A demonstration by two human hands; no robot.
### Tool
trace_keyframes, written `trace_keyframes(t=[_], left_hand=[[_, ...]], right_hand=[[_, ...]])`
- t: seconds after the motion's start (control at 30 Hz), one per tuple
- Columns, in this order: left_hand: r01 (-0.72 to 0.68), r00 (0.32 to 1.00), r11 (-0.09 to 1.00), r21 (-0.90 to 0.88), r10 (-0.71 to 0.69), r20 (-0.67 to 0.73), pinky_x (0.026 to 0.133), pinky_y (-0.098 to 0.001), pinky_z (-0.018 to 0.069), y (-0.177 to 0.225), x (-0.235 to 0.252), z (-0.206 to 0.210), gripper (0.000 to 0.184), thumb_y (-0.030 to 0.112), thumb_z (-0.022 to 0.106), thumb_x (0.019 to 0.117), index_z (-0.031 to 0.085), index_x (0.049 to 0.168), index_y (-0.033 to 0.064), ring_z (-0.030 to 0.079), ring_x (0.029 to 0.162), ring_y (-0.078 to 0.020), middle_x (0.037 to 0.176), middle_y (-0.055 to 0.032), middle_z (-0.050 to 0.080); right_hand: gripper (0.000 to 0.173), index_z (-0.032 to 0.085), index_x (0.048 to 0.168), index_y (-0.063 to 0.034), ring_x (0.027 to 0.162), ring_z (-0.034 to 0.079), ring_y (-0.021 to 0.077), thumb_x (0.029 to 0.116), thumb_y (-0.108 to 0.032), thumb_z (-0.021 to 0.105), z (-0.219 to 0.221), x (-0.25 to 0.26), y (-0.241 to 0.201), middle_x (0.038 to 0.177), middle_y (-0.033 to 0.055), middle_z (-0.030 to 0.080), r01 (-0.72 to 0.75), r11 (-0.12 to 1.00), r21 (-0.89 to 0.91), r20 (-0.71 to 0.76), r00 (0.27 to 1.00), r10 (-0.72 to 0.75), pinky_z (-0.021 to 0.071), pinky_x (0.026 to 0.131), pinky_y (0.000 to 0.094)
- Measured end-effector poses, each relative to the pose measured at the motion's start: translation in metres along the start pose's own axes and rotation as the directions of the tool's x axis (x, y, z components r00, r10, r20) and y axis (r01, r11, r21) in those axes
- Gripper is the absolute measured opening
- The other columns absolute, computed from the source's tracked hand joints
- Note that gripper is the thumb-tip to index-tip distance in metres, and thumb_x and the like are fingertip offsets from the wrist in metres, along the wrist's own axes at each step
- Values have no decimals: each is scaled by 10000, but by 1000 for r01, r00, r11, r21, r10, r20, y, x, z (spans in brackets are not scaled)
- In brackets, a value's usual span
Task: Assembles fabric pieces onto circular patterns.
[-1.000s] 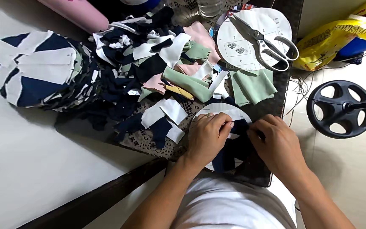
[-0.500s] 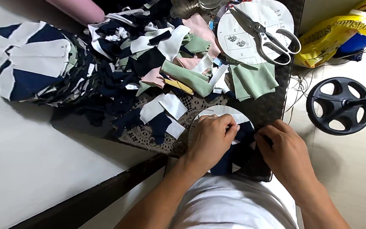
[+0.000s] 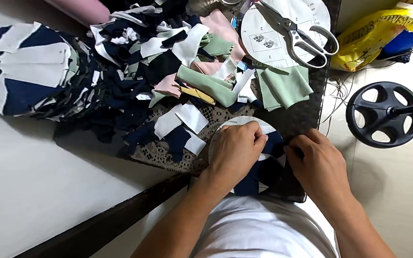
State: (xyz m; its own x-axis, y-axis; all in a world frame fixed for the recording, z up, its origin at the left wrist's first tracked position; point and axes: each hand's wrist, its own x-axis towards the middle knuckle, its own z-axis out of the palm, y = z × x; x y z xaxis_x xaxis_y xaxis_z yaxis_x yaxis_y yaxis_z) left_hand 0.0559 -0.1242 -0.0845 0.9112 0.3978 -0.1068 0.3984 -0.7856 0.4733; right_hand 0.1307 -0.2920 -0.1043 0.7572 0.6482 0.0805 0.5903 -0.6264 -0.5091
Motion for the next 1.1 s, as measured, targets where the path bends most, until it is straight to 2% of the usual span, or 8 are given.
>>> trace_keyframes(t=[0.3, 0.4, 0.5, 0.63, 0.7, 0.77, 0.97, 1.1], left_hand=[[16, 1000, 1000, 22, -16, -10, 623, -405, 450, 2, 2, 1, 206, 245, 722, 937, 676, 790, 108, 530, 549, -147, 564, 10, 525], [4, 1000, 1000, 21, -3, -29, 596, -392, 445, 1, 2, 2, 199, 237, 724, 930, 681, 786, 106, 526, 534, -143, 556, 14, 525], [9, 1000, 1000, 18, -9, -28, 590, -387, 438, 1, 2, 2, 198, 237, 724, 930, 678, 785, 109, 523, 533, -143, 555, 16, 522], [16, 1000, 1000, 12, -16, -9, 612, -397, 453, 1, 3, 1, 193, 235, 729, 931, 683, 794, 107, 537, 544, -141, 565, 14, 538], [20, 1000, 1000, 8, -20, 3, 628, -410, 459, 2, 3, 0, 190, 233, 728, 935, 689, 805, 101, 543, 553, -147, 573, 10, 545], [17, 1000, 1000, 14, -17, -2, 610, -400, 452, 1, 3, 1, 189, 232, 724, 935, 686, 803, 103, 534, 542, -145, 563, 14, 534], [35, 999, 999, 32, -35, 12, 606, -394, 446, 3, 4, 0, 199, 236, 721, 940, 675, 793, 111, 531, 549, -143, 564, 14, 524], [59, 997, 998, -8, -58, 58, 598, -377, 465, 4, 2, -5, 168, 253, 734, 936, 692, 840, 121, 554, 565, -124, 600, 23, 568]], right_hand=[[131, 694, 804, -53, 780, 646, 287, 892, -149, 707, -3, 0, 1, 819, 102, 632, -7, 999, 36, 17, 1000, 7, 521, 666, 475], [73, 702, 917, -51, 740, 645, 206, 900, -122, 709, -17, 0, 10, 889, 96, 649, -43, 985, 164, 66, 997, 32, 556, 649, 389], [61, 691, 947, -76, 750, 638, 163, 917, -115, 657, -23, -1, 21, 928, 75, 662, -35, 982, 186, 5, 999, 35, 535, 627, 331], [148, 753, 977, -105, 1076, 616, 325, 940, -142, 615, -15, 2, 25, 1166, 139, 664, 98, 983, 157, -70, 994, -88, 504, 835, 498], [184, 771, 984, -135, 1286, 528, 402, 952, -159, 592, -7, 4, 26, 1328, 170, 625, 172, 974, 151, -79, 984, -161, 445, 974, 580], [206, 783, 1008, -165, 1399, 431, 442, 963, -177, 582, 0, 5, 25, 1419, 180, 580, 195, 970, 148, -74, 980, -186, 365, 1076, 632], [255, 784, 1124, -250, 1476, 319, 466, 935, -237, 613, 14, 5, 25, 1529, 175, 489, 207, 971, 120, -53, 978, -202, 224, 1148, 699], [272, 774, 1153, -280, 1478, 305, 476, 930, -284, 619, 18, 5, 30, 1537, 168, 485, 218, 970, 106, -54, 976, -213, 229, 1136, 695]])
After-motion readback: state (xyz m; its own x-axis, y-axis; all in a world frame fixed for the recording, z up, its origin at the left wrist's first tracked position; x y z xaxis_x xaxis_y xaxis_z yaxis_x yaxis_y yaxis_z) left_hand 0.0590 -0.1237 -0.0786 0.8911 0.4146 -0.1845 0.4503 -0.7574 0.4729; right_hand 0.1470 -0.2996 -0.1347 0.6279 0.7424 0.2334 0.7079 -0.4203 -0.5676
